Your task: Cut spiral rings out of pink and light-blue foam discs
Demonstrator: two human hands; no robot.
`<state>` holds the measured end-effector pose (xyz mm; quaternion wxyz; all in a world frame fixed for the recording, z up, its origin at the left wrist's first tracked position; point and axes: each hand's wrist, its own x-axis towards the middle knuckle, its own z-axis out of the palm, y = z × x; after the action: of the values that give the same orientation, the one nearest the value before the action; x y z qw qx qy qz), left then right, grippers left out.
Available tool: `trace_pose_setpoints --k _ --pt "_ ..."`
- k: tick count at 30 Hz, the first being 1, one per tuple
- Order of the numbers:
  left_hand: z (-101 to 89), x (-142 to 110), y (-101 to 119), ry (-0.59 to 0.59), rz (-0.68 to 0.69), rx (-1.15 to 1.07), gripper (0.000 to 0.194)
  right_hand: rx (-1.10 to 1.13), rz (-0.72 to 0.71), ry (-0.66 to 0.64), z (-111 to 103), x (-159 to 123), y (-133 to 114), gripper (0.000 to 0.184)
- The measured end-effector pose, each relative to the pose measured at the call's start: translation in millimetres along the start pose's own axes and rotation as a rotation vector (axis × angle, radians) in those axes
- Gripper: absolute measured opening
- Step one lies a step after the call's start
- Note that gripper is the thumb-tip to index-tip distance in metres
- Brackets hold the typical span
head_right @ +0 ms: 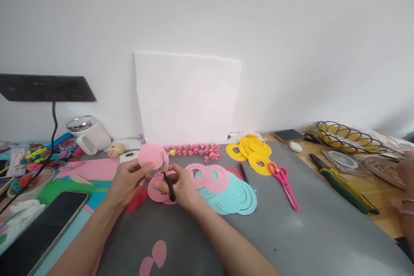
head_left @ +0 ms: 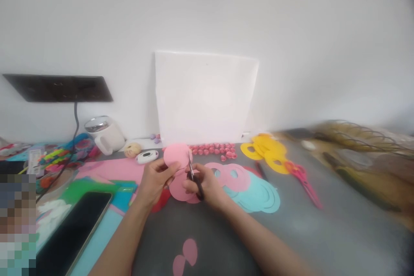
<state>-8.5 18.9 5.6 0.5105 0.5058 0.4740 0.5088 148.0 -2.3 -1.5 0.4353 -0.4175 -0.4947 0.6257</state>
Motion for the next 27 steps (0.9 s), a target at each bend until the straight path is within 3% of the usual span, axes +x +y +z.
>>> trace_pose_setpoints --k 7,12,21,27 --pt "-0.3 -1 3 0.017 0.002 -0.01 0.03 -0.028 0.022 0.016 0 0 -2 0.044" --pt "4.9 -4 7 -0.033 -0.042 -0.03 0.029 0.002 0.014 0.036 1 1 1 0.046" --pt "6.2 -4 0 -0.044 -0.057 0.014 0.029 0.03 -0.018 -0.081 0 0 4 0.049" --pt "4.9 -4 2 -0.066 -0.072 0.007 0.031 0.036 -0.026 -0.056 0 -1 -4 0.05"
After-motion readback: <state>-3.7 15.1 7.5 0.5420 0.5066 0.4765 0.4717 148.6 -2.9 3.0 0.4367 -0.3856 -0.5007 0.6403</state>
